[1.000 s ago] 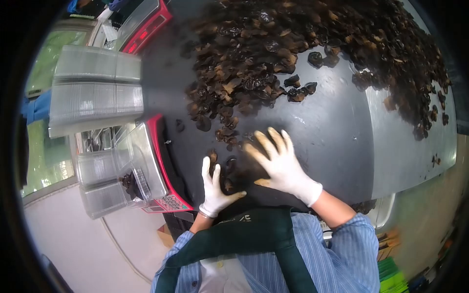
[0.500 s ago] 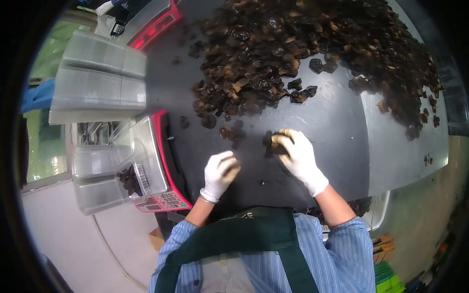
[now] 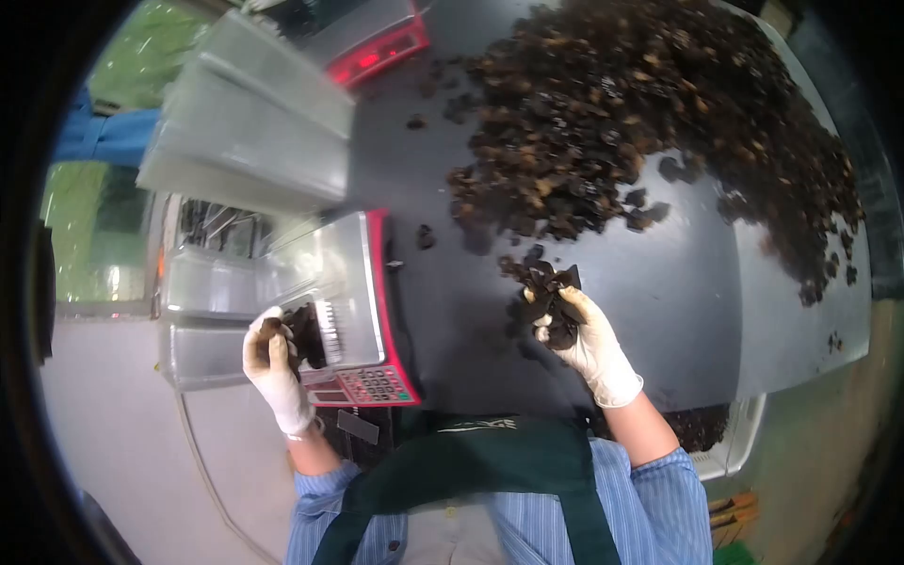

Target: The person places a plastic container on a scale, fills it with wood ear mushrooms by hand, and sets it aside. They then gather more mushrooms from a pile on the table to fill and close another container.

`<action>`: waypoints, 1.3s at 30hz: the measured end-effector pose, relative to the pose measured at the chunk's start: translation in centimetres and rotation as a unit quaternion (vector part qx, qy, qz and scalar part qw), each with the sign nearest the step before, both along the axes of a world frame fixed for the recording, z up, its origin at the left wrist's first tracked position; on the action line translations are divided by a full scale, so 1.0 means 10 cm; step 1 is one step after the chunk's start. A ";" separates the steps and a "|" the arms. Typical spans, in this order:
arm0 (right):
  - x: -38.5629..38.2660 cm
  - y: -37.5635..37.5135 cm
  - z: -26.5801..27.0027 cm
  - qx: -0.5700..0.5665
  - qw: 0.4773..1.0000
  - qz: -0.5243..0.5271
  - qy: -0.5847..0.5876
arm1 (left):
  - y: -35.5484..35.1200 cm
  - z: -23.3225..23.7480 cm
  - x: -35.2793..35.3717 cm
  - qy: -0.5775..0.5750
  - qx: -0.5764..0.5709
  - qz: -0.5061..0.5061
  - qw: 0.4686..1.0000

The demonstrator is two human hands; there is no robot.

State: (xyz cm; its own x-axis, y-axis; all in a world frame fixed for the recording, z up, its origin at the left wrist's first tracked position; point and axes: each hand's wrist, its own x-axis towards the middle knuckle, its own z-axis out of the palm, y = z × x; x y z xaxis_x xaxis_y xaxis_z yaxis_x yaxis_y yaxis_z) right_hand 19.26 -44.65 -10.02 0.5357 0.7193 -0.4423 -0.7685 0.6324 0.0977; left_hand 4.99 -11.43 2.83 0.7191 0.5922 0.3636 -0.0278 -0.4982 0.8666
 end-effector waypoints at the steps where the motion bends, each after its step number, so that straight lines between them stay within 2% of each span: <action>1: -0.02 0.10 0.03 -0.019 1.000 0.013 -0.014 | 0.21 0.07 -0.05 0.025 0.118 0.039 0.992; 2: -0.02 0.21 0.08 -0.037 0.999 0.025 -0.029 | 0.38 0.08 -0.13 0.050 0.042 0.049 0.997; 4: -0.01 0.44 0.18 -0.113 0.988 0.052 -0.092 | 0.75 -0.05 -0.21 0.112 0.195 -0.007 0.974; 7: 0.03 0.87 0.39 -0.157 0.958 0.048 -0.235 | 0.86 -0.22 -0.22 0.183 0.315 -0.023 0.931; 10: 0.02 1.35 0.72 -0.266 0.864 0.079 -0.420 | 0.65 -0.24 -0.16 0.166 0.245 -0.050 0.954; 12: -0.01 1.67 0.98 -0.313 0.752 0.091 -0.573 | 0.55 -0.23 -0.16 0.143 0.136 -0.045 0.979; 13: -0.04 1.84 1.06 -0.314 0.700 0.092 -0.635 | 0.53 -0.29 -0.16 0.062 -0.025 -0.046 0.997; 14: -0.12 2.04 1.08 -0.274 0.674 0.016 -0.686 | 0.50 -0.27 -0.18 0.028 -0.122 -0.036 0.991; 15: -0.13 2.20 1.05 -0.257 0.600 -0.010 -0.758 | 0.49 -0.22 -0.20 -0.006 -0.218 -0.025 0.976; 16: -0.20 2.34 1.09 -0.277 0.528 0.005 -0.803 | 0.53 -0.29 -0.23 -0.032 -0.194 0.011 0.980; 19: -0.42 2.61 1.15 -0.314 0.279 0.087 -0.903 | 0.53 -0.34 -0.23 -0.087 -0.242 0.001 0.966; 20: -0.48 2.67 1.09 -0.312 0.202 0.096 -0.923 | 0.54 -0.37 -0.23 -0.065 -0.200 -0.002 0.978; 21: -0.50 2.71 1.11 -0.293 0.178 0.106 -0.933 | 0.52 -0.33 -0.22 -0.036 -0.176 0.002 0.984; 23: -0.45 2.68 1.18 -0.282 0.189 0.116 -0.933 | 0.50 -0.32 -0.24 -0.065 -0.192 -0.002 0.979; 27: -0.13 2.43 1.28 -0.205 0.393 0.152 -0.883 | 0.68 -0.29 -0.36 -0.097 -0.137 0.031 0.985; 29: 0.00 2.26 1.26 -0.218 0.460 0.178 -0.842 | 0.78 -0.27 -0.46 -0.108 -0.113 0.039 0.987; 32: 0.05 2.12 1.08 -0.233 0.607 0.194 -0.735 | 0.98 -0.20 -0.66 -0.094 -0.149 0.074 0.982; 35: 0.02 2.10 1.03 -0.263 0.466 0.172 -0.827 | 1.11 -0.15 -0.82 -0.051 -0.135 0.075 0.987; 36: -0.02 2.13 1.03 -0.262 0.438 0.170 -0.843 | 1.10 -0.08 -0.83 -0.036 -0.125 0.072 0.989; 39: -0.06 2.18 1.09 -0.265 0.415 0.138 -0.860 | 1.12 0.00 -0.84 -0.014 -0.092 0.046 0.995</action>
State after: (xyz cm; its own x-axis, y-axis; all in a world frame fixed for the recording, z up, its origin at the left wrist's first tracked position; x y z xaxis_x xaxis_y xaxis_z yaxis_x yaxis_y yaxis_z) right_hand 18.66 -22.83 0.85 0.3169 0.9037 0.2879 0.5351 0.0803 -0.8410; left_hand -3.44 -0.24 2.85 0.6494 0.7137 0.2626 -0.0155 -0.3329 0.9429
